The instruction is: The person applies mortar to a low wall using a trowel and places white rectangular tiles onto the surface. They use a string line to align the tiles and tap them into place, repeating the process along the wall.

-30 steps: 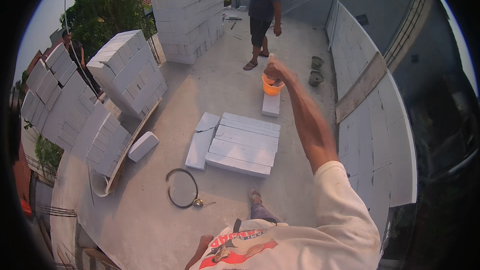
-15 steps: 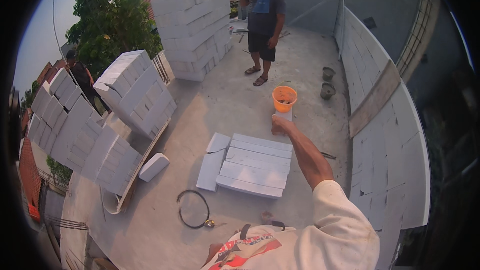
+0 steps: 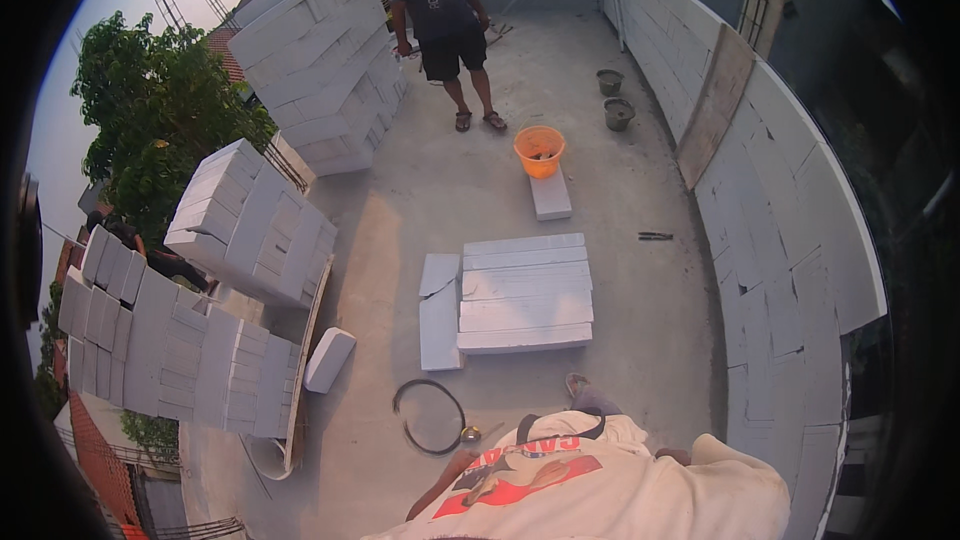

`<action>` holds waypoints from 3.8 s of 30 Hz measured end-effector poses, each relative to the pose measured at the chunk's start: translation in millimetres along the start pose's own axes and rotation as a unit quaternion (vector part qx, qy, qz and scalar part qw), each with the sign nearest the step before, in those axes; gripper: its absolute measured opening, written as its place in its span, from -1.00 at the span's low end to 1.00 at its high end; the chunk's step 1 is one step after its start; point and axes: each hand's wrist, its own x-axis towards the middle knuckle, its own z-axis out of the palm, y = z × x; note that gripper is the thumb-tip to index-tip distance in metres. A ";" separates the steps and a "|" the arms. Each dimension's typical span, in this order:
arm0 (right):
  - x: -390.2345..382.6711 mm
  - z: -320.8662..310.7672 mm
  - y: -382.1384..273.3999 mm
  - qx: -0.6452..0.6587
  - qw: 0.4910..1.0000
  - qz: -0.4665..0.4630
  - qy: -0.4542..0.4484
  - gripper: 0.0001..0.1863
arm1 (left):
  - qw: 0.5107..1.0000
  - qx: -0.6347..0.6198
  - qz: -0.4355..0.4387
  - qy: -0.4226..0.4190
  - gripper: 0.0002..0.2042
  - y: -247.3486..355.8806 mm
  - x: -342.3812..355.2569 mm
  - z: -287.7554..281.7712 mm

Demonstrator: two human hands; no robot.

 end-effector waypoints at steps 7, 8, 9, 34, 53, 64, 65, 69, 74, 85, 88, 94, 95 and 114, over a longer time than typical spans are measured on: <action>5.9 61.7 26.0 0.115 0.993 -0.035 -0.023 -0.49 | 0.938 0.294 0.184 -0.015 -0.88 -25.8 13.8 -30.1; 12.2 64.0 10.7 0.115 0.991 -0.064 -0.024 -0.47 | 0.960 0.235 0.150 -0.015 -0.88 -22.1 13.7 -36.0; 16.6 61.5 -5.7 0.119 0.988 -0.094 -0.021 -0.46 | 0.969 0.209 0.130 -0.033 -0.87 -11.4 20.1 -39.5; 288.4 -96.6 -492.1 -0.281 0.813 -0.434 0.269 0.06 | 0.891 -0.191 -0.412 -0.006 0.03 252.5 69.5 146.1; 430.9 14.1 -542.4 -0.304 0.603 -0.521 0.522 -0.31 | 0.872 -0.246 -0.410 0.107 -0.20 226.4 84.4 173.3; 341.2 -36.6 -531.9 -0.267 0.763 -0.468 0.357 -0.32 | 0.897 -0.175 -0.380 0.140 -0.23 197.4 72.3 151.3; 317.9 -35.5 -509.4 -0.262 0.744 -0.489 0.372 -0.32 | 0.900 -0.175 -0.376 0.130 -0.22 197.2 67.1 148.5; 212.5 -22.4 -414.3 -0.317 0.766 -0.435 0.352 -0.05 | 0.926 -0.170 -0.298 0.159 -0.19 177.3 58.1 144.1; 96.1 -18.5 -231.8 -0.315 0.856 -0.227 0.342 -0.11 | 0.958 -0.239 -0.095 0.123 -0.22 109.5 59.4 131.3; -105.8 166.4 102.1 -0.033 0.965 0.042 0.256 -0.03 | 0.974 0.001 -0.220 -0.054 -0.46 -53.7 -73.5 48.2; -130.8 244.5 166.8 0.081 0.968 0.073 0.227 0.04 | 0.966 0.049 -0.237 -0.085 -0.52 -28.3 -81.9 14.2; -139.2 430.9 223.5 0.308 0.920 0.032 0.240 0.04 | 0.979 0.206 0.006 0.000 -0.55 7.9 -20.0 43.9; -145.1 454.1 221.7 0.316 0.918 0.043 0.238 0.03 | 0.972 0.225 0.065 0.019 -0.55 14.4 -14.1 55.1; -254.2 708.3 268.3 0.528 0.793 0.185 0.242 0.09 | 0.671 0.399 0.478 -0.403 -0.22 455.0 -269.7 449.2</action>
